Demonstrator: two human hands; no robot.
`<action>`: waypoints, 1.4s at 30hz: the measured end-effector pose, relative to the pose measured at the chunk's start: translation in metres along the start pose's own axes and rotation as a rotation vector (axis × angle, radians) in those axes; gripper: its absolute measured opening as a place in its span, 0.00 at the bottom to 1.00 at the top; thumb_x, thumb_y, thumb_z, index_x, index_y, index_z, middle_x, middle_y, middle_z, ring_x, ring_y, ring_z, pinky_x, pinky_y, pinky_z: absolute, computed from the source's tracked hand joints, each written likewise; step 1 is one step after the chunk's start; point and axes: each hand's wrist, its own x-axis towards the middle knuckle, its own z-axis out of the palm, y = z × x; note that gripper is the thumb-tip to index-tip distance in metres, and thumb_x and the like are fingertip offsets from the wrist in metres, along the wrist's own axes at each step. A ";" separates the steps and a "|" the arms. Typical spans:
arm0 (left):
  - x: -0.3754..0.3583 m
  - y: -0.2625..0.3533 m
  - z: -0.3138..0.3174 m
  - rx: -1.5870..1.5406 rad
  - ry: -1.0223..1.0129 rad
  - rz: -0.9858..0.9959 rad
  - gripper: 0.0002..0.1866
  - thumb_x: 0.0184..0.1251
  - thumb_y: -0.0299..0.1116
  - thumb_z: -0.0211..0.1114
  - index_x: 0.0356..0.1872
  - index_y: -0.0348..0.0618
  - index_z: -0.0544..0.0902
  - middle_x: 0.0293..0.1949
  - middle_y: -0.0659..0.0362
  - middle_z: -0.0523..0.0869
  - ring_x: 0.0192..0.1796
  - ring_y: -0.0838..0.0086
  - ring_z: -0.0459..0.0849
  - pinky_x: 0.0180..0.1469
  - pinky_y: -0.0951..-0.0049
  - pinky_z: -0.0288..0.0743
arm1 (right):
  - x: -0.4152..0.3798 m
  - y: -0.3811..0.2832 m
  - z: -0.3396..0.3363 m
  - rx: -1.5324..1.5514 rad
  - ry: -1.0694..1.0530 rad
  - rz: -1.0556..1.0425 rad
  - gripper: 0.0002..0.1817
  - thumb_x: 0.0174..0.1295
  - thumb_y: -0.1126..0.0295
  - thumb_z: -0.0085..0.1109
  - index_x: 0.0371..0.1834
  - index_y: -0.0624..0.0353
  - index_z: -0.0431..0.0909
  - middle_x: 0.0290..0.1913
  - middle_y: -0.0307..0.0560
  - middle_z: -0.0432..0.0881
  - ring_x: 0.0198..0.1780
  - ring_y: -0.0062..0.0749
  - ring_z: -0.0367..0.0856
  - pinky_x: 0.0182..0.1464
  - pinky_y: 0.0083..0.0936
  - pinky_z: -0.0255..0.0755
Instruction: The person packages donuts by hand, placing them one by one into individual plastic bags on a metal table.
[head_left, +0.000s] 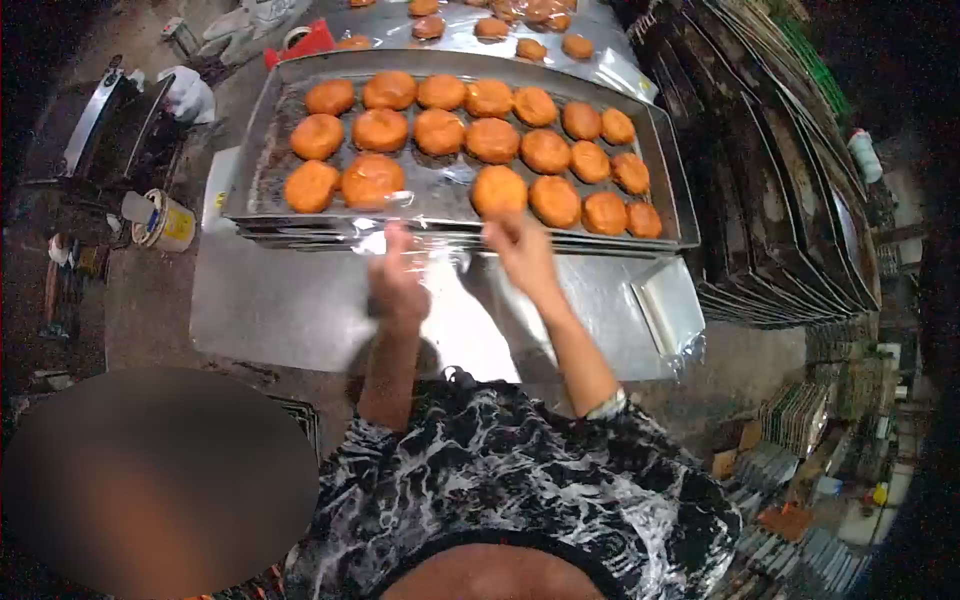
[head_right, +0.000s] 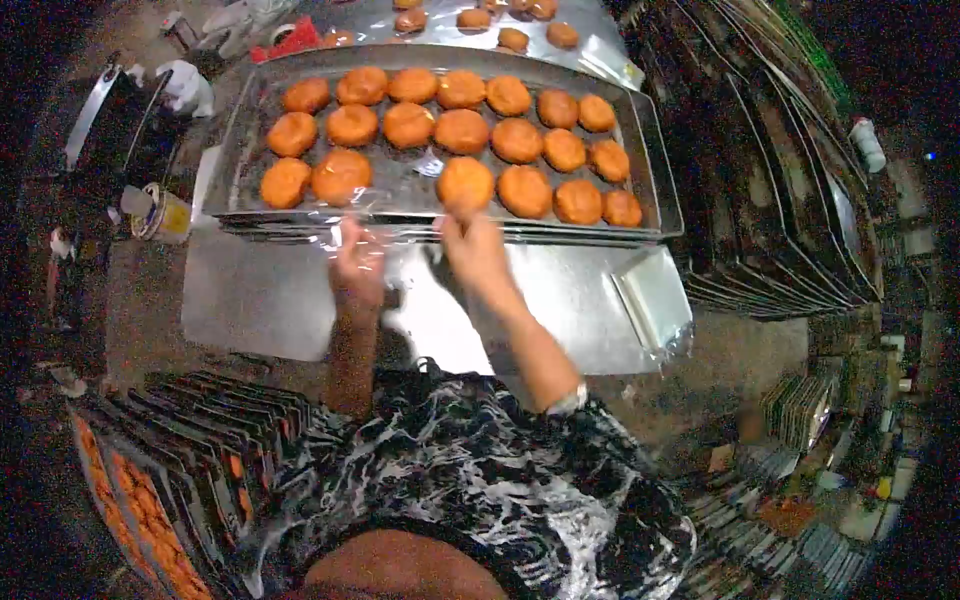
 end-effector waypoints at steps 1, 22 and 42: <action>0.005 0.018 -0.007 -0.030 0.132 -0.019 0.20 0.64 0.39 0.50 0.51 0.36 0.68 0.42 0.55 0.72 0.34 0.74 0.74 0.36 0.77 0.73 | 0.024 -0.004 -0.003 -0.471 0.530 -0.322 0.36 0.49 0.55 0.58 0.55 0.70 0.59 0.47 0.64 0.70 0.46 0.48 0.73 0.46 0.40 0.67; -0.025 0.025 0.066 -1.031 -0.252 -0.390 0.22 0.56 0.38 0.54 0.51 0.41 0.64 0.49 0.52 0.71 0.50 0.66 0.72 0.54 0.68 0.66 | -0.049 -0.044 0.025 0.117 0.593 -0.538 0.28 0.39 0.72 0.66 0.48 0.64 0.69 0.43 0.58 0.73 0.42 0.43 0.73 0.46 0.32 0.69; -0.043 -0.208 0.052 0.677 -0.382 -0.560 0.07 0.50 0.34 0.59 0.24 0.43 0.80 0.21 0.55 0.79 0.24 0.66 0.78 0.27 0.68 0.70 | -0.091 0.153 0.030 -0.476 0.376 0.459 0.26 0.38 0.68 0.66 0.42 0.66 0.66 0.40 0.63 0.69 0.43 0.58 0.68 0.45 0.40 0.66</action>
